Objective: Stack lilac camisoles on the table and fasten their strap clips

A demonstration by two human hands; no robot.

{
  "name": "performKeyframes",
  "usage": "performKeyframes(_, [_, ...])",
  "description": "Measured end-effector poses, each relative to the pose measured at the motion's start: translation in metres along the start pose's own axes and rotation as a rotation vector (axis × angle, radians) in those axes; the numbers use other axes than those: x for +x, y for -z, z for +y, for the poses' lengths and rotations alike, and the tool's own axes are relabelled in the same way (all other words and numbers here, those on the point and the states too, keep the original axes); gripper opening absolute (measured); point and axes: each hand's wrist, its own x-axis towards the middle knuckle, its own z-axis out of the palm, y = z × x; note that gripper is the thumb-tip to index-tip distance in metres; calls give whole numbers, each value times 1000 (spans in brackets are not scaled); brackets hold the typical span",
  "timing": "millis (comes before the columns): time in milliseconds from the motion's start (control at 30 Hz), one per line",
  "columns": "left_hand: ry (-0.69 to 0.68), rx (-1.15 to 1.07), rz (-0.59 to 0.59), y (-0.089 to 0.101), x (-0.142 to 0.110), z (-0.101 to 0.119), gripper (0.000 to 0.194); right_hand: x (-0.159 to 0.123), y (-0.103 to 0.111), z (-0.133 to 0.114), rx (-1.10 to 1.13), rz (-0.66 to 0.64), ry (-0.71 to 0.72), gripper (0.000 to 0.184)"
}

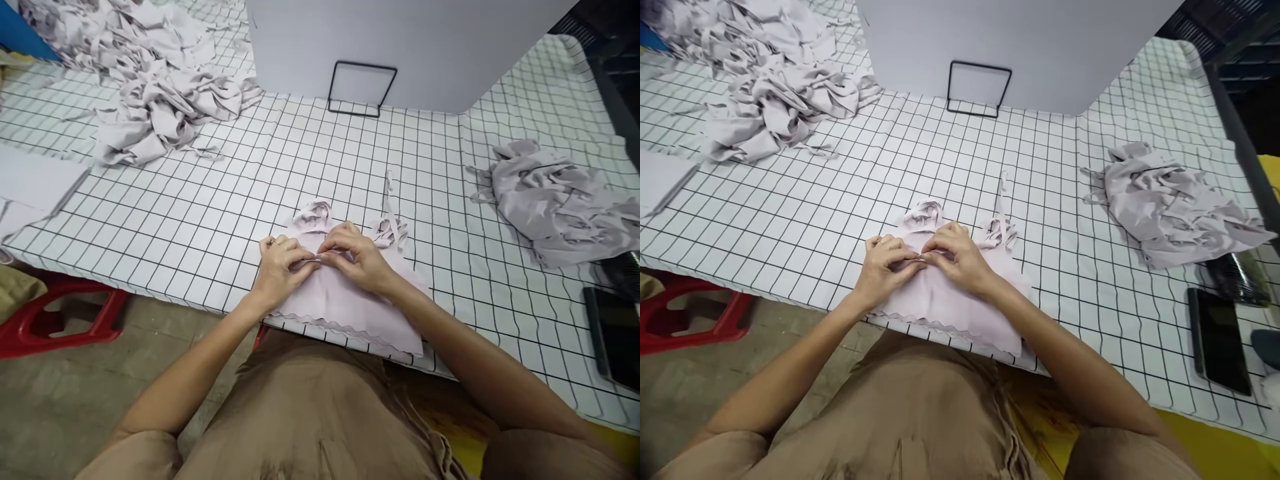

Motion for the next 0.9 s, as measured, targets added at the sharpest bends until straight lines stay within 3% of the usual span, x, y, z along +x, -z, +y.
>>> performKeyframes(900, [-31,-31,16,0,-1,0,7,-2,-5,-5,-12,2,24,9])
